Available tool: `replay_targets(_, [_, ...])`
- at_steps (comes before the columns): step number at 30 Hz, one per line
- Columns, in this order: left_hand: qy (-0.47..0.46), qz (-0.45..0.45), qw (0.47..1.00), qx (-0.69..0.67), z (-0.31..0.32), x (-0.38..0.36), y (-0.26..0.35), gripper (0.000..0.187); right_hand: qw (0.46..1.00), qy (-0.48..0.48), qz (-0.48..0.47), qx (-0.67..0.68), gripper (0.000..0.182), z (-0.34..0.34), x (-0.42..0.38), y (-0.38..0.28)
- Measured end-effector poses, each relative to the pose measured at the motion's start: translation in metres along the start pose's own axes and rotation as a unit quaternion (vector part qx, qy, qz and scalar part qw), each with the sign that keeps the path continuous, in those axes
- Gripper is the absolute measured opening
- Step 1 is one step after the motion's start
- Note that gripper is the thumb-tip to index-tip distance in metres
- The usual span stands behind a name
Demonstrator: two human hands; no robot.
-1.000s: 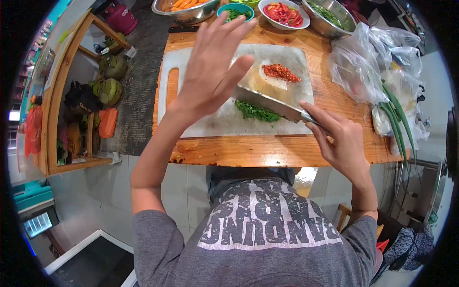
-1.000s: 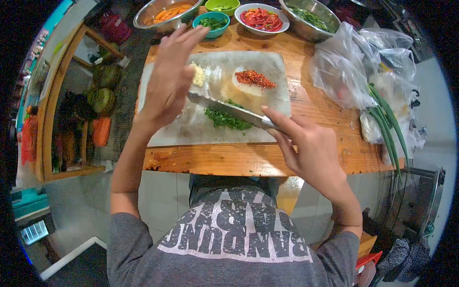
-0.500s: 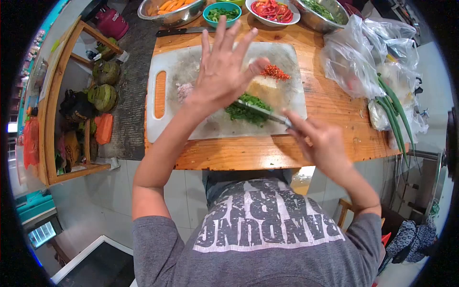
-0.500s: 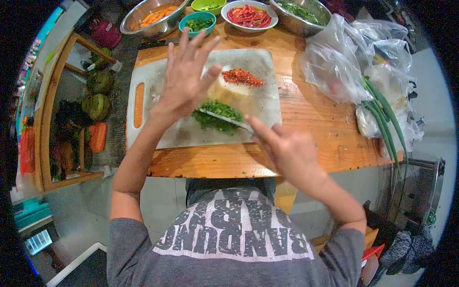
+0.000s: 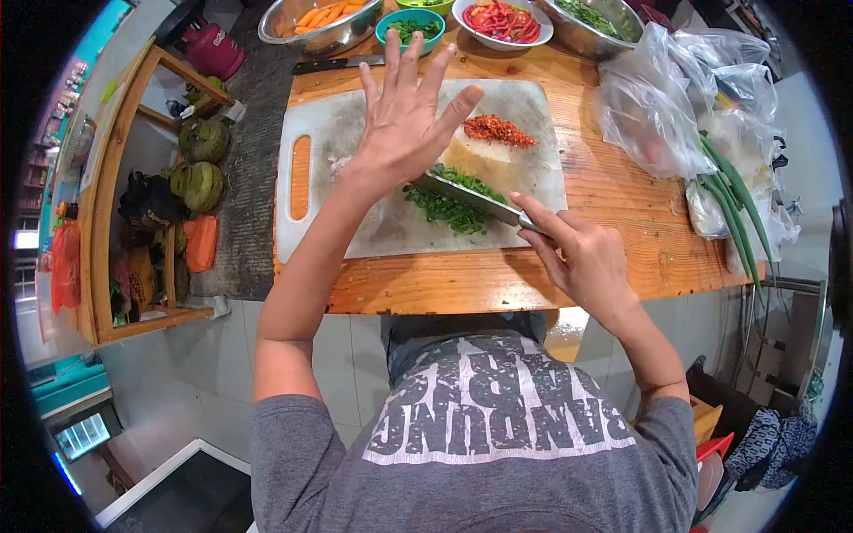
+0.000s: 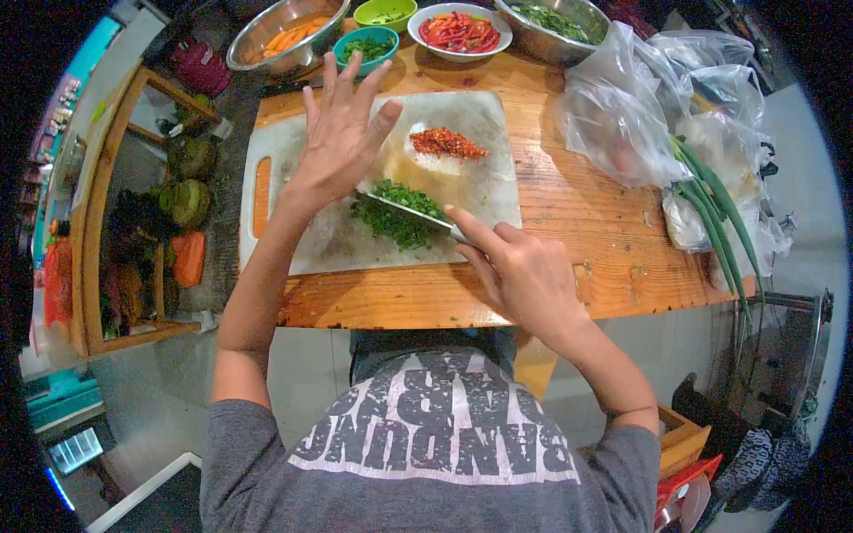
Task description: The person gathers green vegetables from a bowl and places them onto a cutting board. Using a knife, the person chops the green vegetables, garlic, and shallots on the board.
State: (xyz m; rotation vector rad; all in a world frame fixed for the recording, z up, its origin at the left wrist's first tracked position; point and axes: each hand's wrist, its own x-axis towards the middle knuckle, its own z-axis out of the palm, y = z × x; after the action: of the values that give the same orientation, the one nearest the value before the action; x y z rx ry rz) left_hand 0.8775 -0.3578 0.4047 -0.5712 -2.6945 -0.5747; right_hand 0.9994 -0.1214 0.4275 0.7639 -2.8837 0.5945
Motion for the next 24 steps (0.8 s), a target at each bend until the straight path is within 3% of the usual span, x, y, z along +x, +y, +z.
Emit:
replay_targets(2, [0.005,0.026,0.999,0.037,0.0,0.0,0.006,0.071,1.0,-0.01,0.002,0.003,0.042,-0.007,0.003,-0.001])
replay_targets(15, [-0.018,-0.035,0.997,-0.071,-0.009,-0.014,0.0,0.076,0.999,-0.043,-0.003,-0.029,0.043,-0.021,0.005,-0.017])
replay_targets(21, [-0.001,-0.093,0.988,-0.124,-0.019,-0.019,-0.018,0.076,0.989,-0.056,-0.072,-0.115,0.035,-0.056,0.045,-0.03])
replay_targets(24, [-0.017,-0.083,0.992,-0.093,-0.013,-0.012,-0.014,0.078,0.998,-0.063,-0.011,-0.024,0.035,-0.017,0.028,-0.002])
